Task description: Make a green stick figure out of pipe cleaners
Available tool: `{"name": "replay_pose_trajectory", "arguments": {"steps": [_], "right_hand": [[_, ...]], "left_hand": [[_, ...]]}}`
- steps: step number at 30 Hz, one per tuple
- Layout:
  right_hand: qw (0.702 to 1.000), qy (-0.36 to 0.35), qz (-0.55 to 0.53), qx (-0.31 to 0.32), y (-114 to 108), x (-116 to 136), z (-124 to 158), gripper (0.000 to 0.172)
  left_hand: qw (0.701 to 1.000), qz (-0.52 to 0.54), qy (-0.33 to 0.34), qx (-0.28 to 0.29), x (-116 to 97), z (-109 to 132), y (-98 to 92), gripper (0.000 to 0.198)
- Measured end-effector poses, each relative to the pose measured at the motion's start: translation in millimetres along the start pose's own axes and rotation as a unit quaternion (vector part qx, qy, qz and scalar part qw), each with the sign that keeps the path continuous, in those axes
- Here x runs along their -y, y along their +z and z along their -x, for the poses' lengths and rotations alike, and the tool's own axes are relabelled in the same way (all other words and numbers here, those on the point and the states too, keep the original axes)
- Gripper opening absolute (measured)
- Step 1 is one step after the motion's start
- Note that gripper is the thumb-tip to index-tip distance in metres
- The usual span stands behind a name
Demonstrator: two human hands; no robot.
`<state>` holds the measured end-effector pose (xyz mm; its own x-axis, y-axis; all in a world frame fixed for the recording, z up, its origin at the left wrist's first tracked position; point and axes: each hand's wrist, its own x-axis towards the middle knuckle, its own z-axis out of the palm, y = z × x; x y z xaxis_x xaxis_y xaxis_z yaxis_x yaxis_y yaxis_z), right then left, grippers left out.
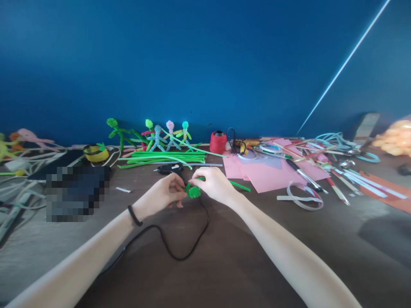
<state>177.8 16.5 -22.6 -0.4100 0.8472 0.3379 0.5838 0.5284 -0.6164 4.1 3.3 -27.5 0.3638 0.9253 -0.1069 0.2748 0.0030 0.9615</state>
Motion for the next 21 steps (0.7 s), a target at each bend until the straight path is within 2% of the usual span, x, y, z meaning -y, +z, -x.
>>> {"name": "replay_pose_trajectory", "arguments": {"steps": [3,8,14,18,21], "right_hand": [[1.000,-0.012,0.007,-0.017,0.1,7.1,1.2,0.015],[0.999,-0.041,0.011,-0.021,3.1,19.9,5.0,0.017],[0.999,-0.050,-0.004,-0.008,7.5,24.7,7.5,0.017],[0.999,-0.047,-0.015,-0.022,8.2,24.0,7.8,0.015],[0.999,-0.038,-0.003,-0.029,8.8,24.9,8.8,0.014]], "left_hand": [[1.000,0.008,-0.005,-0.004,1.1,-0.5,-0.1,0.018],[0.999,-0.020,-0.006,-0.031,-3.4,1.4,0.5,0.004],[0.999,-0.038,-0.006,-0.038,-3.0,0.1,-1.6,0.014],[0.996,0.080,-0.028,-0.009,-0.6,-2.2,-5.3,0.011],[0.981,0.185,-0.062,-0.013,-2.9,-2.5,-7.4,0.014]]}}
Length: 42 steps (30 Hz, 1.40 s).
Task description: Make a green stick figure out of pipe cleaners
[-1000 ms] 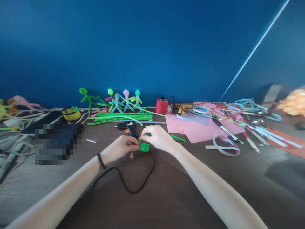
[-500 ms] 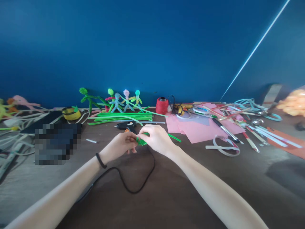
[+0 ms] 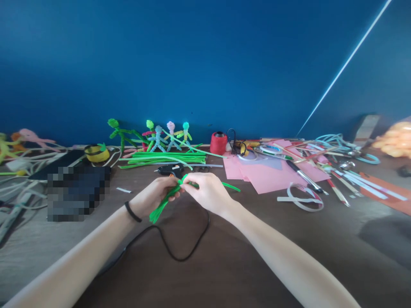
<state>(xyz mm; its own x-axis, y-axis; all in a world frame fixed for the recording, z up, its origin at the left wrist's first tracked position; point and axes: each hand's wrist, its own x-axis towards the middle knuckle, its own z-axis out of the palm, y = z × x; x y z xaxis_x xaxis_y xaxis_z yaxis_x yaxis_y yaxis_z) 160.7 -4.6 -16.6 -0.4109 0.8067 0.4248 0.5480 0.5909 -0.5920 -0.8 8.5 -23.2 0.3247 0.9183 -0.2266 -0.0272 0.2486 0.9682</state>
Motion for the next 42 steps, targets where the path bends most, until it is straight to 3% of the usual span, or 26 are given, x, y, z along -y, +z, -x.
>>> {"name": "replay_pose_trajectory", "arguments": {"steps": [4,15,27,32,37,42], "right_hand": [[1.000,-0.001,0.016,0.006,1.6,3.3,1.9,0.015],[0.999,-0.020,0.022,0.044,2.8,8.7,4.5,0.015],[0.997,-0.018,-0.021,0.069,5.1,-1.0,1.3,0.016],[0.994,0.033,-0.068,0.078,6.8,-7.9,0.3,0.017],[0.969,0.121,-0.174,0.127,6.5,-19.5,-2.2,0.022],[0.917,0.129,-0.312,0.214,2.6,-40.8,-4.1,0.032]], "left_hand": [[0.998,0.066,-0.011,-0.017,-5.0,1.0,-1.4,0.010],[0.991,0.124,-0.039,0.026,-7.9,-3.7,-12.3,0.007],[0.986,0.167,0.010,-0.028,-11.9,-1.1,-8.9,0.008],[0.981,0.196,-0.004,-0.009,-12.5,3.1,-4.2,0.009],[0.975,0.222,-0.015,0.025,-14.5,4.0,-2.6,0.013],[0.978,0.201,-0.030,0.040,-16.8,3.9,-4.9,0.013]]}}
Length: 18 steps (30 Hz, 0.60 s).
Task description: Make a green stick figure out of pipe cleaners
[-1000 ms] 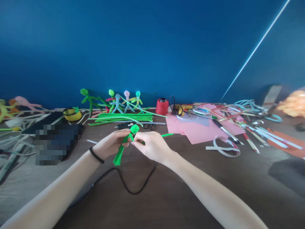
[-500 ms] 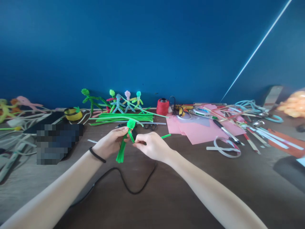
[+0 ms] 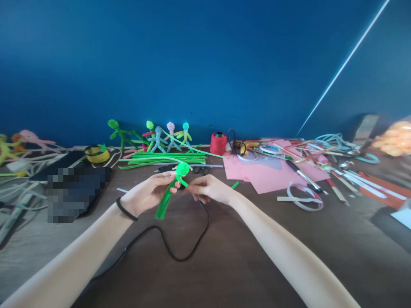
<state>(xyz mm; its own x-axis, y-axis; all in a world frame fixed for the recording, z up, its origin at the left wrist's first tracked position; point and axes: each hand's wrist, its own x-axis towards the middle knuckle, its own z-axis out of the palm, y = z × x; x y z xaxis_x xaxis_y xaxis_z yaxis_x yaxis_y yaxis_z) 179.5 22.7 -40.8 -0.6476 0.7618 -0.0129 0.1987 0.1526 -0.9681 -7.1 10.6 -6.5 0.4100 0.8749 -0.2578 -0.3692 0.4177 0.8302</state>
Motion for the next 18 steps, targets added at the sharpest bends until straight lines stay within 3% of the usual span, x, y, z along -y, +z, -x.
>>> {"name": "replay_pose_trajectory", "arguments": {"steps": [4,11,18], "right_hand": [[0.997,0.003,-0.067,0.035,-8.6,-6.1,1.0,0.031],[0.998,0.029,-0.031,0.054,-7.0,-8.6,0.1,0.032],[0.994,0.012,0.083,-0.075,-4.4,-7.5,-2.7,0.016]], "left_hand": [[0.998,-0.049,0.002,0.030,2.0,-1.3,-3.7,0.006],[0.984,-0.171,0.049,-0.005,4.6,3.7,1.8,0.010],[0.957,-0.285,0.017,0.042,6.7,7.8,7.1,0.012]]}}
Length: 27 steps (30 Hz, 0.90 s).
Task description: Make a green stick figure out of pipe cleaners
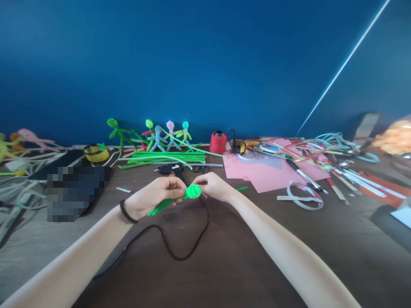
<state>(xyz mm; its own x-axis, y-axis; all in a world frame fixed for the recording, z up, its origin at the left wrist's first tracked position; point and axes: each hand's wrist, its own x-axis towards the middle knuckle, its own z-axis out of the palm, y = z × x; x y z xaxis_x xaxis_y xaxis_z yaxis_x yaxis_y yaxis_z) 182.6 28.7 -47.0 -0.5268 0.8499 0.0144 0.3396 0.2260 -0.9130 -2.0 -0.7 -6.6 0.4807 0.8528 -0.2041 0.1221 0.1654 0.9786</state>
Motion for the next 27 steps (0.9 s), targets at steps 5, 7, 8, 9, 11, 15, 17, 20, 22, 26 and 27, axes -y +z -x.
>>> {"name": "replay_pose_trajectory", "arguments": {"steps": [5,7,8,9,11,15,17,20,22,26,27], "right_hand": [[0.996,-0.035,0.042,-0.074,5.6,14.7,3.3,0.013],[0.993,-0.050,0.059,-0.086,8.0,18.3,4.7,0.013],[0.992,-0.058,0.068,-0.091,8.8,19.4,5.3,0.013],[0.990,-0.066,0.075,-0.097,9.4,20.1,5.7,0.013],[0.987,-0.078,0.085,-0.109,9.8,20.8,6.2,0.012],[0.982,-0.091,0.095,-0.134,8.9,22.0,6.8,0.014],[0.978,-0.101,0.104,-0.147,8.9,24.0,7.5,0.015],[0.971,-0.133,0.129,-0.152,11.4,28.5,9.6,0.015],[0.964,-0.161,0.151,-0.148,14.5,31.8,11.4,0.016],[0.950,-0.201,0.191,-0.146,21.0,37.3,14.7,0.018],[0.947,-0.206,0.198,-0.147,22.0,38.2,15.2,0.018]], "left_hand": [[0.999,-0.041,-0.009,0.008,1.5,-0.5,4.3,0.012],[0.998,-0.056,-0.011,0.005,3.1,-1.5,5.7,0.010],[0.998,-0.065,-0.012,0.003,4.1,-2.1,6.3,0.009],[0.997,-0.074,-0.011,0.000,5.1,-2.7,6.7,0.008],[0.996,-0.089,-0.004,-0.005,7.1,-3.9,7.2,0.005],[0.997,-0.072,0.003,-0.039,10.3,-5.9,7.4,0.009],[0.996,-0.062,-0.007,-0.059,12.0,-6.8,7.0,0.013],[0.997,-0.072,-0.009,-0.039,14.4,-8.0,6.0,0.009],[0.996,-0.083,-0.007,-0.019,15.1,-8.2,5.5,0.010],[0.996,-0.084,-0.015,-0.037,13.8,-7.2,5.2,0.013],[0.996,-0.075,-0.015,-0.039,13.4,-6.9,5.2,0.012]]}}
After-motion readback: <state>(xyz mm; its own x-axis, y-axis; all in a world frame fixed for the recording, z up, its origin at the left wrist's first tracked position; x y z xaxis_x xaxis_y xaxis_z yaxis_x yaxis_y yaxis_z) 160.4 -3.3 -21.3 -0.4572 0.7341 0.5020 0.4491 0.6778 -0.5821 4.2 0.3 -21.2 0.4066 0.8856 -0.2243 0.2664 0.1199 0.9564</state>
